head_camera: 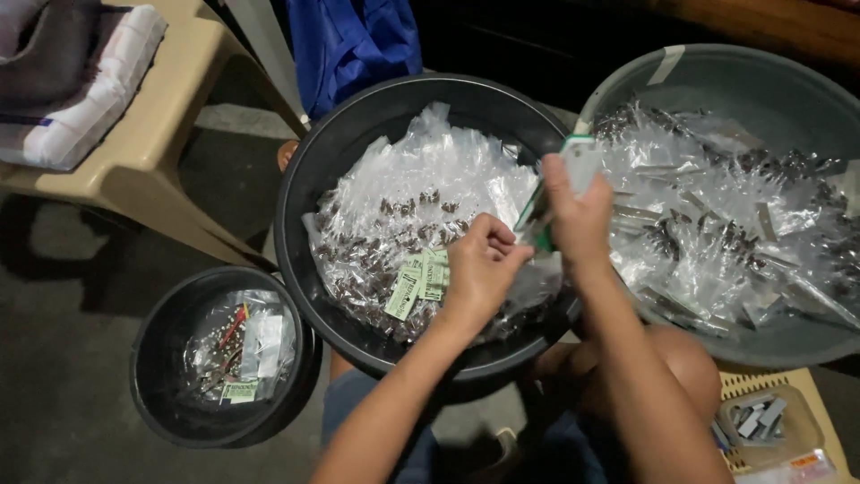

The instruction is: The person is sealing small plastic bags containing metal parts by stapling paper labels to the top of each bag.

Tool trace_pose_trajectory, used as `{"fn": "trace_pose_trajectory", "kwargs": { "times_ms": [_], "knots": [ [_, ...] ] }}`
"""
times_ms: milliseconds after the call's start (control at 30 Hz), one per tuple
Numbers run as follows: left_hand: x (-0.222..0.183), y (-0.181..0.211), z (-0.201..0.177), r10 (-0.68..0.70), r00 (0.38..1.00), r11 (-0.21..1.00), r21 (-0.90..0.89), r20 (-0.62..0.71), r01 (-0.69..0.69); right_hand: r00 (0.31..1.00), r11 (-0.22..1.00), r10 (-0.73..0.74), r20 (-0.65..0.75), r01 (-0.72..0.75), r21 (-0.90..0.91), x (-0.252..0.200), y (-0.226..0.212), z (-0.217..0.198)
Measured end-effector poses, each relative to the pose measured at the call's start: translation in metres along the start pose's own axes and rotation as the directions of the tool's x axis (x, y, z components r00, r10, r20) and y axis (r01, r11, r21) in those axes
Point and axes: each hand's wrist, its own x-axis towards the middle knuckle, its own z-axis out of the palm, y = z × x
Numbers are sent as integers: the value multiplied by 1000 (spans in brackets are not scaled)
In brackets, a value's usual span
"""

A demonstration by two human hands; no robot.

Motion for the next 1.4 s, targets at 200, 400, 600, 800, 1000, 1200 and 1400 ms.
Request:
{"fn": "trace_pose_trajectory", "kwargs": {
  "times_ms": [200, 400, 600, 800, 1000, 1200, 1400],
  "knots": [
    [-6, -7, 9, 2, 1000, 994, 107, -26, 1, 1000, 1000, -3, 3, 3, -20, 2, 29, 2],
    [6, -19, 0, -53, 999, 998, 15, -6, 53, 985, 973, 136, 105, -153, 176, -9, -7, -5],
    [4, -14, 2, -25, 998, 999, -30, 63, 27, 974, 941, 224, -18, -212, 265, -19, -10, -22],
    [27, -22, -42, -16, 1000, 997, -69, -3, 16, 990, 935, -12, -142, -39, -353, -16, 1, -61],
    [24, -5, -29, -46, 998, 961, -269, 50, 58, 885, 887, 460, 70, -455, -78, -33, 8, -56],
    [-18, 53, -18, 138, 972, 926, 324, 191, -196, 995, 951, 97, 31, -83, -297, -54, -1, -45],
    [6, -13, -15, 334, 920, 660, 646, 206, -384, 984, 848, -125, 125, 171, -502, -57, 15, -51]
  ]
}}
